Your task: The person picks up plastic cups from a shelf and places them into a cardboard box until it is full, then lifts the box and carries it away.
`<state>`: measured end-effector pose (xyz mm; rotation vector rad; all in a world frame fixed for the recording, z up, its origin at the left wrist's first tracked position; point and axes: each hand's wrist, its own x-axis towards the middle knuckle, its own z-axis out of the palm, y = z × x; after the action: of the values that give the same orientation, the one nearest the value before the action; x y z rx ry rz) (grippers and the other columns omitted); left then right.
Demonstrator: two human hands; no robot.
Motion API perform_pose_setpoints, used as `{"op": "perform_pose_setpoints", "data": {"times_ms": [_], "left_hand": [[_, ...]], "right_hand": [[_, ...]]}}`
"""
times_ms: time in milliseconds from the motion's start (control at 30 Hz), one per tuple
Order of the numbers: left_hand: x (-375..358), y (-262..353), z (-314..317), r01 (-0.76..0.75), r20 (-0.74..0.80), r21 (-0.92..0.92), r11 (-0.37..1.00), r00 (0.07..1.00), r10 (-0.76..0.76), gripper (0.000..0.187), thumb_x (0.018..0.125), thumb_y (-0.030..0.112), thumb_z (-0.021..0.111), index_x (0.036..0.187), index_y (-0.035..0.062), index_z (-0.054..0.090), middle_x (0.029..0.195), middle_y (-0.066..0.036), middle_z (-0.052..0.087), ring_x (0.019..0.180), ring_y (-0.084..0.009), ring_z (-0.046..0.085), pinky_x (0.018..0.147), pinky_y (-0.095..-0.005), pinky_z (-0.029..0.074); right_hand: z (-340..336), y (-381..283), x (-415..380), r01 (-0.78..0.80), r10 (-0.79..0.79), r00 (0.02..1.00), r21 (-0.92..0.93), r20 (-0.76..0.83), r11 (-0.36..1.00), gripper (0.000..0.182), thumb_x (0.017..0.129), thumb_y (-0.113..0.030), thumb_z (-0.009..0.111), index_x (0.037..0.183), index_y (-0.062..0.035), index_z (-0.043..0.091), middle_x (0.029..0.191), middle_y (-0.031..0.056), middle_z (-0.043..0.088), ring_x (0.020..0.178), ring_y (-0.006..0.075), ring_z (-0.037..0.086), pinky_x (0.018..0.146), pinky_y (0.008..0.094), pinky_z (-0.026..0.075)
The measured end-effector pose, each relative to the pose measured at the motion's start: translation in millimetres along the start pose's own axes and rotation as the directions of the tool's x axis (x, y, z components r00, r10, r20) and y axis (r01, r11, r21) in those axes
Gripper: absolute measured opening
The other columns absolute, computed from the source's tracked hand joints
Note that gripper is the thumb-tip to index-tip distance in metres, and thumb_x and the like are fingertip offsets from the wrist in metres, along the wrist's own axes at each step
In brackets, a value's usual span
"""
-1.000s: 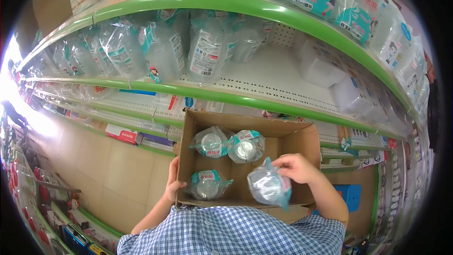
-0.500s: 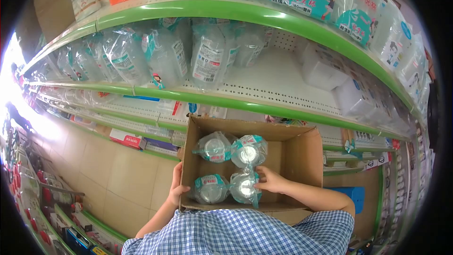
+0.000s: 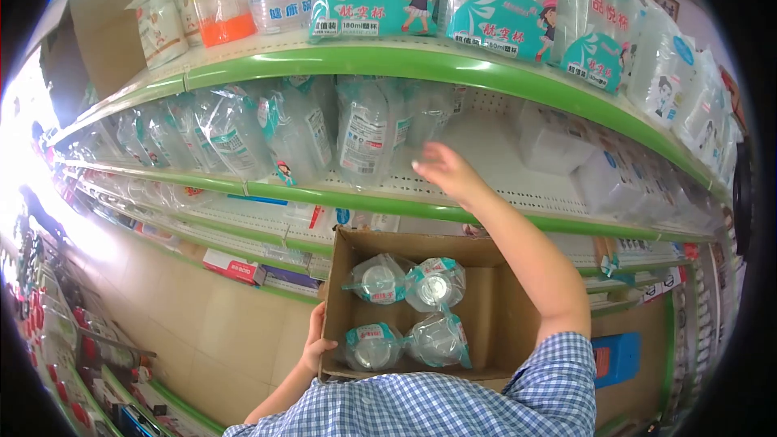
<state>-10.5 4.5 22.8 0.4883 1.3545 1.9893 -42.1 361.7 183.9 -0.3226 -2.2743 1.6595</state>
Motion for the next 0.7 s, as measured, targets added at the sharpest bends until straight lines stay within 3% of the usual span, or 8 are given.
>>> {"op": "perform_pose_setpoints", "data": {"times_ms": [100,200,300,500,600,700], "left_hand": [[-1.5,8.6,6.2,-0.002,-0.012,0.027,1.0,1.0,0.002,0.09,0.053,0.019,0.054,0.134,0.0034,0.019,0.132,-0.011,0.03,0.127,-0.0223,0.025,0.105,-0.0318,0.018],[-1.8,6.3,1.8,0.009,-0.018,0.062,0.998,1.0,-0.008,0.089,0.054,0.018,0.053,0.134,0.004,0.019,0.132,-0.01,0.03,0.127,-0.0219,0.025,0.104,-0.0315,0.018],[-2.3,2.5,-1.8,0.019,0.002,0.043,0.999,1.0,-0.019,0.088,0.055,0.018,0.053,0.135,0.004,0.019,0.132,-0.01,0.03,0.127,-0.0218,0.024,0.104,-0.0313,0.018],[-0.2,13.3,4.1,0.009,0.0,0.118,0.993,1.0,-0.009,0.088,0.055,0.018,0.053,0.135,0.0044,0.019,0.132,-0.01,0.029,0.127,-0.0221,0.024,0.104,-0.0315,0.018],[-0.2,13.6,5.8,0.001,0.003,0.103,0.995,1.0,-0.001,0.088,0.054,0.017,0.053,0.135,0.0049,0.019,0.132,-0.01,0.029,0.126,-0.0223,0.025,0.105,-0.0318,0.018],[0.1,10.7,3.3,0.006,0.008,0.085,0.996,1.0,-0.006,0.088,0.054,0.017,0.053,0.135,0.005,0.019,0.132,-0.01,0.029,0.126,-0.0223,0.025,0.104,-0.0319,0.018]], "right_hand": [[16.4,-8.7,38.8,-0.139,0.15,0.989,0.378,0.001,0.915,0.082,0.076,-0.052,0.061,0.133,-0.0034,0.027,0.139,0.0167,0.027,0.128,0.0337,0.026,0.099,0.0568,0.023],[24.9,-21.6,61.8,-0.257,0.274,0.959,0.622,0.07,0.74,0.09,0.073,-0.061,0.057,0.135,-0.0057,0.024,0.142,0.0174,0.019,0.13,0.0399,0.013,0.094,0.069,0.009],[20.7,-20.0,81.2,-0.307,0.359,0.93,0.688,0.072,0.657,0.09,0.071,-0.062,0.058,0.136,-0.0081,0.024,0.142,0.0168,0.02,0.127,0.0449,0.016,0.09,0.0729,0.006],[16.6,-11.5,78.9,-0.206,0.216,0.976,0.174,-0.037,0.963,0.06,0.078,-0.046,0.06,0.117,-0.0036,0.045,0.128,0.0161,0.039,0.117,0.0385,0.035,0.088,0.0644,0.031],[17.7,-6.6,76.0,-0.166,0.185,0.98,0.216,-0.069,0.962,0.042,0.082,-0.034,0.059,0.108,-0.0018,0.049,0.121,0.0148,0.044,0.113,0.0349,0.04,0.084,0.0582,0.039],[18.6,-6.2,75.0,-0.199,0.22,0.975,0.299,-0.039,0.933,0.039,0.084,-0.028,0.058,0.112,-0.0046,0.047,0.12,0.014,0.045,0.113,0.0338,0.04,0.086,0.0586,0.038]]}}
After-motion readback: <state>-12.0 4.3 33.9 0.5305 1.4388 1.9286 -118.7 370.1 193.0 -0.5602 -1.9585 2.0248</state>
